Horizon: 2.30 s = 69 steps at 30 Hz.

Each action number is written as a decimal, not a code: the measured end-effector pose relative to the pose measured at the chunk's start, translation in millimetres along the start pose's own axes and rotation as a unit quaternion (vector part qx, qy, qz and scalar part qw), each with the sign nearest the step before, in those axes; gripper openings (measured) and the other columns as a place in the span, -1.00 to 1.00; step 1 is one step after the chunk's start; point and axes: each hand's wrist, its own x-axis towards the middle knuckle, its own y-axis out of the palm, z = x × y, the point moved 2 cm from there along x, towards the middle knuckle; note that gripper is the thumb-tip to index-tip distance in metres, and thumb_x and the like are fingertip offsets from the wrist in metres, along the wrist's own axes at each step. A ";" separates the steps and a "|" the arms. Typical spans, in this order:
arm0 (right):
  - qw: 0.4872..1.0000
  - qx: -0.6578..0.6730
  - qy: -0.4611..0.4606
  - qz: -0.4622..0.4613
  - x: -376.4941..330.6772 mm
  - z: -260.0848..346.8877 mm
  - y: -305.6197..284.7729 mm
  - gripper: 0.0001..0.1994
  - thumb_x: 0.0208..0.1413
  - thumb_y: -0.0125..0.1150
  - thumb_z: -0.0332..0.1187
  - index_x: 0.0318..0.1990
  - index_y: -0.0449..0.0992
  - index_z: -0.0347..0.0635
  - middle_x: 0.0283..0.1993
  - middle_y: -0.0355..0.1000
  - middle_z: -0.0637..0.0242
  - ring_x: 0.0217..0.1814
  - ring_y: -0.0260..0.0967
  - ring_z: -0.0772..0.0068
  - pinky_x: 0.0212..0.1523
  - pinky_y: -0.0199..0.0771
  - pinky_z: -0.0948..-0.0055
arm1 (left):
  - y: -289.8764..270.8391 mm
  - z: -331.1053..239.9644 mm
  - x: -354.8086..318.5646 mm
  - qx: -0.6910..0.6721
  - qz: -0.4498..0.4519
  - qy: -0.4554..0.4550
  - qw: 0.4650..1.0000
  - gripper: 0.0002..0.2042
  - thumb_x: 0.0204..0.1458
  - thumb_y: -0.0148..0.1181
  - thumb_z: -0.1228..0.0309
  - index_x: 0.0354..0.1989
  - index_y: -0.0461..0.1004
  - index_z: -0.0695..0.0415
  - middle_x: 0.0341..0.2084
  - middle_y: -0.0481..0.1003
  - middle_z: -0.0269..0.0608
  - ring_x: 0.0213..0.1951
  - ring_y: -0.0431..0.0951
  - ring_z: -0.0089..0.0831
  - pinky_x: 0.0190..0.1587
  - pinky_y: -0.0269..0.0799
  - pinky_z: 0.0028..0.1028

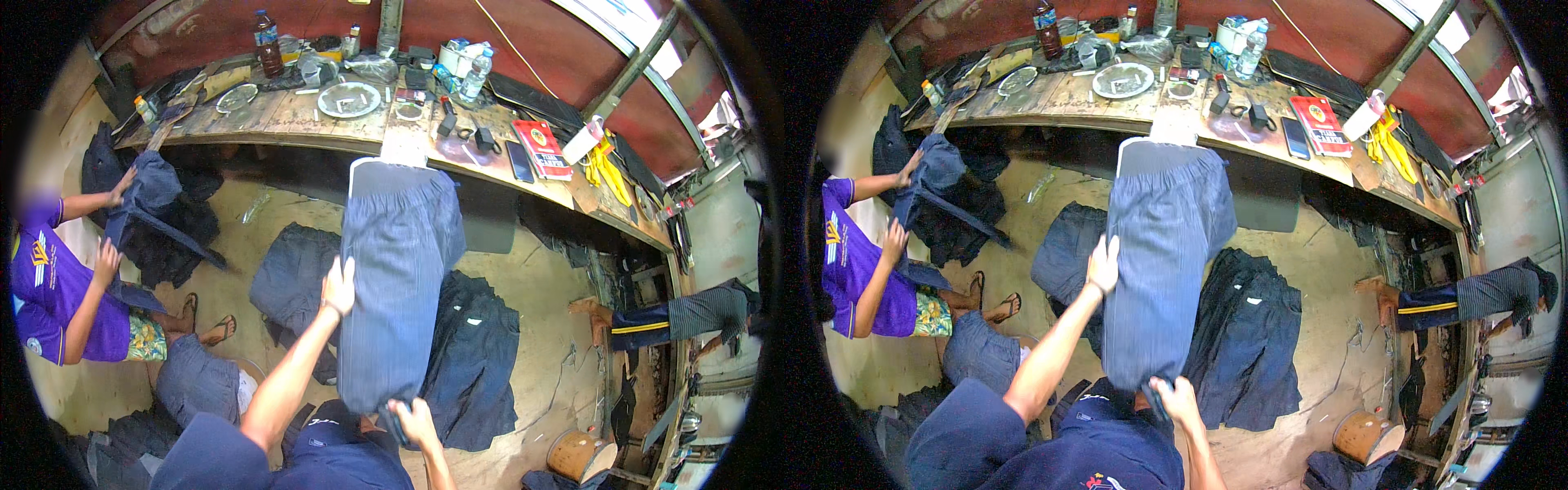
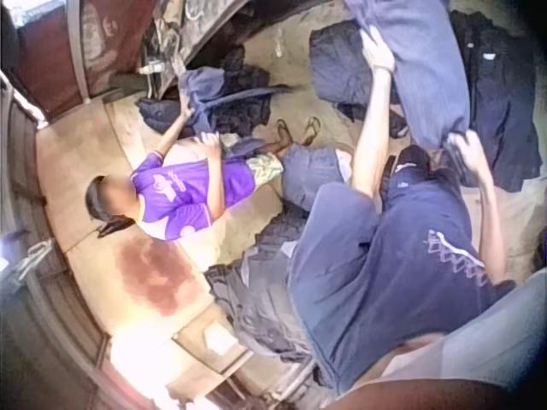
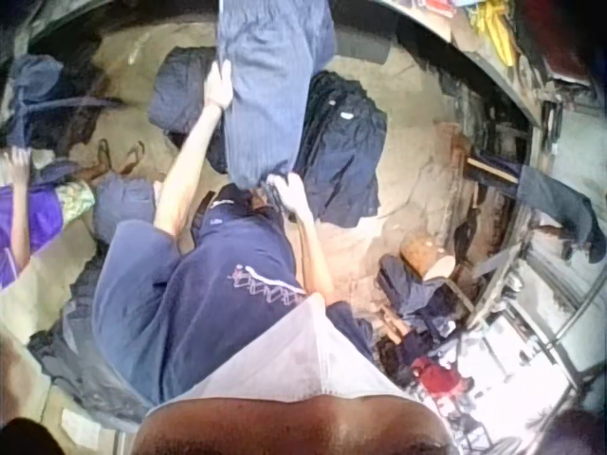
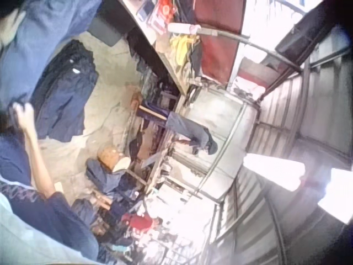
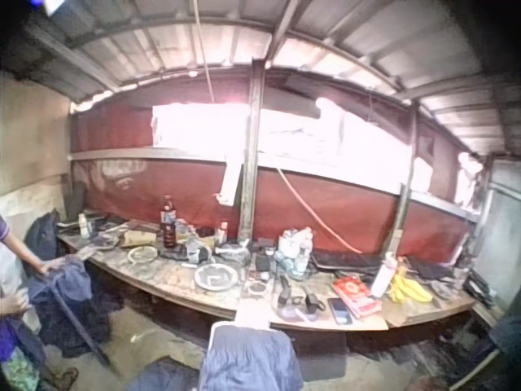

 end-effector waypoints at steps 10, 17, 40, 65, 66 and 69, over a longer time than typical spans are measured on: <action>0.996 -0.004 -0.089 -0.019 -62.1 30.4 -30.4 -0.02 0.12 0.56 0.05 0.62 0.22 -0.09 0.66 -0.06 -0.46 0.67 0.12 -0.33 0.51 0.33 -0.02 | -169.5 37.6 -88.0 0.187 -0.059 -0.035 0.980 -0.62 0.46 0.04 0.20 0.19 0.58 0.21 -0.02 0.63 0.25 0.14 0.61 0.21 0.22 0.46 0.06; 0.983 0.157 -0.084 -0.052 7.2 79.8 -49.3 -0.26 0.25 0.46 -0.21 0.56 0.36 -0.14 0.58 0.28 -0.20 0.52 0.36 0.06 0.49 0.31 0.21 | -101.7 -54.9 -112.9 0.138 0.130 0.420 0.888 -0.63 0.25 0.29 0.18 0.15 0.62 0.10 0.14 0.60 0.04 0.26 0.55 0.10 0.36 0.41 0.10; 0.820 -0.281 -0.353 -0.351 114.0 172.7 -57.3 -0.23 -0.09 0.73 0.08 0.18 0.60 -0.26 -0.14 0.55 0.12 -0.12 0.54 0.04 -0.08 0.57 0.15 | 86.8 -168.5 248.7 0.290 0.133 0.522 0.791 0.06 0.06 0.03 -0.59 0.57 0.28 -0.02 0.63 0.04 0.04 0.67 -0.09 -0.07 0.60 -0.51 0.40; 0.844 -0.270 -0.412 -0.210 217.4 273.1 -84.8 -0.52 -0.14 0.68 -0.03 -0.20 0.60 -0.14 -0.34 0.40 0.26 -0.25 0.41 0.16 -0.22 0.42 0.15 | 122.4 -201.0 283.0 0.310 0.253 0.405 0.822 -0.22 0.19 0.04 -0.48 -0.26 0.78 0.09 -0.32 0.74 -0.01 -0.21 0.78 -0.08 -0.17 0.67 -0.09; 0.830 -0.272 -0.422 -0.242 223.3 276.0 -88.8 -0.54 -0.12 0.66 -0.07 -0.19 0.59 -0.14 -0.31 0.40 0.24 -0.24 0.40 0.14 -0.22 0.42 0.14 | 123.5 -201.5 280.6 0.319 0.223 0.404 0.828 -0.19 0.22 -0.04 -0.50 -0.31 0.77 0.09 -0.37 0.73 0.04 -0.25 0.78 -0.04 -0.16 0.68 -0.08; 0.845 -0.258 -0.364 -0.296 206.6 272.8 -79.9 -0.58 -0.08 0.65 -0.12 -0.17 0.61 -0.13 -0.27 0.40 0.18 -0.23 0.39 0.10 -0.22 0.42 0.11 | 122.8 -202.8 281.3 0.322 0.224 0.404 0.826 -0.17 0.22 -0.07 -0.51 -0.33 0.77 0.08 -0.39 0.72 0.01 -0.26 0.78 -0.07 -0.18 0.67 -0.11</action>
